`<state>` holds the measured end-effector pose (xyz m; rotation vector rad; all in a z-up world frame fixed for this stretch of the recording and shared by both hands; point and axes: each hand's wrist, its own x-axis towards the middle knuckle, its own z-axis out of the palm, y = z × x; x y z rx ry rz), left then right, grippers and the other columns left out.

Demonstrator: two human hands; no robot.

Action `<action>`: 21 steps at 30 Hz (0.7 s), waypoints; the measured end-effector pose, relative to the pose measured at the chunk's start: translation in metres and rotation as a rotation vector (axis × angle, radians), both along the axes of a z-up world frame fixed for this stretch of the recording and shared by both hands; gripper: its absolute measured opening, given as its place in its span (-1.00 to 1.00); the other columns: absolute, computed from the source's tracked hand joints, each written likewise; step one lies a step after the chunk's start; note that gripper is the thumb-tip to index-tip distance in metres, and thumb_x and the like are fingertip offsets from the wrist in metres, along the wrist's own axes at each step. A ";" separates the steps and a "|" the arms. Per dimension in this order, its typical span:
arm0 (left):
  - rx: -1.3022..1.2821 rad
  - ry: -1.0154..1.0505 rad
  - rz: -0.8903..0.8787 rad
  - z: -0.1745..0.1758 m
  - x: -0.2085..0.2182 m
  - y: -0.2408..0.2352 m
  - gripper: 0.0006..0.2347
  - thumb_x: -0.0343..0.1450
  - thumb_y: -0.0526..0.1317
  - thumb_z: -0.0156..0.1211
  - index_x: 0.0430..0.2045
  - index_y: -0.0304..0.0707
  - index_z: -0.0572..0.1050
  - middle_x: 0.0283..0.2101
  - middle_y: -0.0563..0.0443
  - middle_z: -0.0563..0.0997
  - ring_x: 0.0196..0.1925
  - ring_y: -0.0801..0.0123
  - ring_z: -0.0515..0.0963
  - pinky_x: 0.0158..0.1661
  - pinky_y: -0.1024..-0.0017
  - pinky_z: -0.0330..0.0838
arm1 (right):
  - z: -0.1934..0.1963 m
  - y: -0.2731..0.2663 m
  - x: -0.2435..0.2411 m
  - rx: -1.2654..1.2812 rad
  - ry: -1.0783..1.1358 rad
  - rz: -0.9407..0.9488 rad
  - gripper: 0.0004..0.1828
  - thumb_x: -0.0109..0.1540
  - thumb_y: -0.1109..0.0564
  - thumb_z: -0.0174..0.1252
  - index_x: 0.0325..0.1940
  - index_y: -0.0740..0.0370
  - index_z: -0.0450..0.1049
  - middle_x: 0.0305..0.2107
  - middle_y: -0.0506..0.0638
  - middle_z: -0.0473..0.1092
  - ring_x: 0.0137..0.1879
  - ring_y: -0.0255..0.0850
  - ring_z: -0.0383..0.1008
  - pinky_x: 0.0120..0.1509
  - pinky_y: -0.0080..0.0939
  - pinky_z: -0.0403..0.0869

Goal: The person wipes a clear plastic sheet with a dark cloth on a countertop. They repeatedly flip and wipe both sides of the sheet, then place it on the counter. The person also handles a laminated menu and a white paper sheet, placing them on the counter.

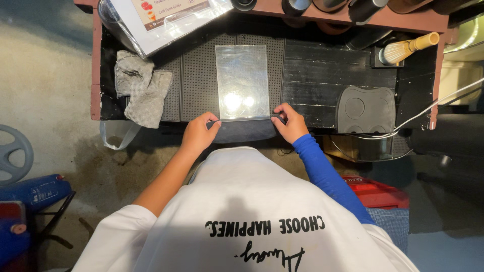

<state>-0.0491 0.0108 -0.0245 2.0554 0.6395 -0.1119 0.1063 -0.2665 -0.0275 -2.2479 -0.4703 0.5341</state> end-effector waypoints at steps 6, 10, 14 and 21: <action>0.138 -0.204 -0.055 0.006 0.002 0.004 -0.84 0.39 -0.15 0.28 -0.34 -0.24 0.56 -0.30 -0.12 0.64 -0.43 0.09 0.58 -0.38 0.19 0.44 | 0.027 0.008 -0.001 -0.091 -0.083 0.228 -0.47 0.32 0.17 0.23 0.39 -0.10 0.44 -0.26 0.16 0.45 -0.24 -0.05 0.45 -0.02 -0.18 0.49; 0.163 -0.134 -0.074 0.009 0.008 0.006 -0.87 0.42 -0.16 0.25 -0.32 -0.22 0.54 -0.22 -0.08 0.64 -0.35 0.05 0.62 -0.33 0.16 0.46 | 0.032 0.012 0.002 0.001 -0.098 0.230 -0.51 0.29 0.18 0.20 0.33 -0.04 0.46 -0.12 0.14 0.52 -0.18 -0.04 0.52 -0.01 -0.19 0.51; 0.230 -0.193 -0.075 0.010 0.018 0.011 -0.89 0.42 -0.17 0.24 -0.33 -0.18 0.55 -0.23 -0.07 0.62 -0.26 0.01 0.62 -0.30 0.14 0.49 | 0.032 0.013 0.008 0.053 -0.142 0.264 -0.54 0.29 0.19 0.18 0.30 0.01 0.46 -0.04 0.15 0.52 -0.12 -0.03 0.54 -0.01 -0.17 0.51; 0.273 -0.135 -0.112 0.006 0.035 0.019 -0.90 0.45 -0.17 0.18 -0.30 -0.16 0.51 -0.23 -0.05 0.63 -0.24 -0.01 0.63 -0.30 0.10 0.49 | 0.029 0.018 0.021 -0.056 -0.096 0.238 -0.68 0.31 0.17 0.18 0.16 0.08 0.56 -0.17 0.18 0.53 -0.17 0.03 0.55 -0.01 -0.13 0.52</action>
